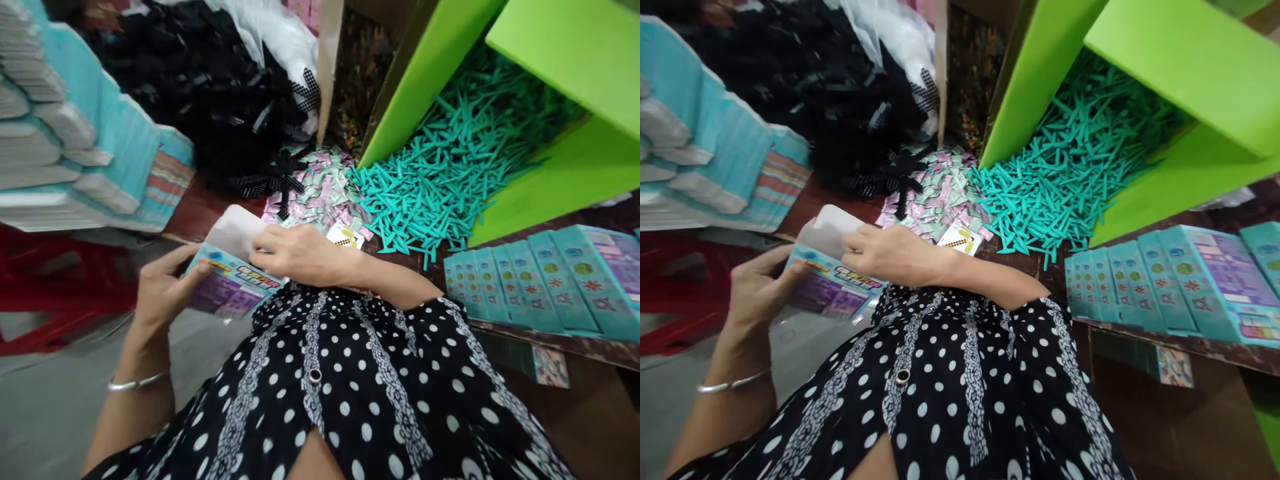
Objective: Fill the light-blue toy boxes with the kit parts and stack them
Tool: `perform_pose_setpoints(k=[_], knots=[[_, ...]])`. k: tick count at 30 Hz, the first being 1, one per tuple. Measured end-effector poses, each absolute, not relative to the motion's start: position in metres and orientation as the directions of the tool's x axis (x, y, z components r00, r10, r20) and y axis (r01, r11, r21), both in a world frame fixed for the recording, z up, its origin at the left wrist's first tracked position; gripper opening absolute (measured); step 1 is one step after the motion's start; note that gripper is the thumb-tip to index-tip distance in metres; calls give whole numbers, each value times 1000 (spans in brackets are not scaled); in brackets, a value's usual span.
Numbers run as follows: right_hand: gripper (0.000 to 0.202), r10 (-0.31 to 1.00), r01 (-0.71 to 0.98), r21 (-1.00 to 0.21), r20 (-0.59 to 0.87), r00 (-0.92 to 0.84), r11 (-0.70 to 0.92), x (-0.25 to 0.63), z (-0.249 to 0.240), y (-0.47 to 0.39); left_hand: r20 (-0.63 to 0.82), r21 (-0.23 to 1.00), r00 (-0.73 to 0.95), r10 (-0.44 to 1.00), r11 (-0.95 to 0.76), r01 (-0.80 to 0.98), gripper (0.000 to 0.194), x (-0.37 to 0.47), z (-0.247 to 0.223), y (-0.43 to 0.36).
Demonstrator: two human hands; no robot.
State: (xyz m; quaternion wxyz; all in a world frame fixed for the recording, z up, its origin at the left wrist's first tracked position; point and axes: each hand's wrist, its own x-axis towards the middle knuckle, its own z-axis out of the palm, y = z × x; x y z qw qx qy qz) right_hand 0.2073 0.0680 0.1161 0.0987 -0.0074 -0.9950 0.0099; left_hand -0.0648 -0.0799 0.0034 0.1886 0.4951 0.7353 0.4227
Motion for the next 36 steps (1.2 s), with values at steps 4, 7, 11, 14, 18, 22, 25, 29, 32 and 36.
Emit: perform_pose_setpoints(k=[4, 7, 11, 14, 18, 22, 25, 29, 32, 36], knots=[[21, 436, 384, -273, 165, -885, 882, 225, 107, 138, -213, 790, -370, 904, 383, 480, 69, -66, 7, -72], [24, 789, 746, -266, 118, -603, 610, 257, 103, 196, -321, 739, -352, 879, 465, 487, 77, -72, 0, -68], [32, 943, 928, -168, 39, -331, 332, 308, 92, 238, -343, 723, -349, 872, 482, 494, 78, -75, -13, -63], [35, 964, 953, -148, 8, -267, 265, 332, 84, 241, -343, 734, -357, 869, 485, 475, 77, -72, -16, -57], [31, 946, 933, -187, -50, -320, 306, 338, 77, 229, -309, 759, -379, 873, 466, 455, 74, -69, -11, -50], [27, 929, 912, -228, -71, -364, 340, 337, 73, 215, -207, 797, -405, 890, 394, 457, 61, -80, -2, -53], [20, 917, 867, -329, -9, -399, 374, 334, 73, 194, -116, 846, -371, 921, 287, 450, 54, -93, 8, -58], [20, 749, 561, -552, 195, -633, 617, 311, 90, 142, -65, 867, -331, 941, 218, 447, 51, -93, 26, -53], [21, 442, 282, -483, 258, -859, 829, 285, 109, 99, -100, 876, -258, 961, 208, 435, 44, -71, 39, -45], [23, 284, 279, -233, -10, -959, 932, 256, 122, 76, -120, 925, -101, 988, 149, 349, 49, -41, 42, -35]])
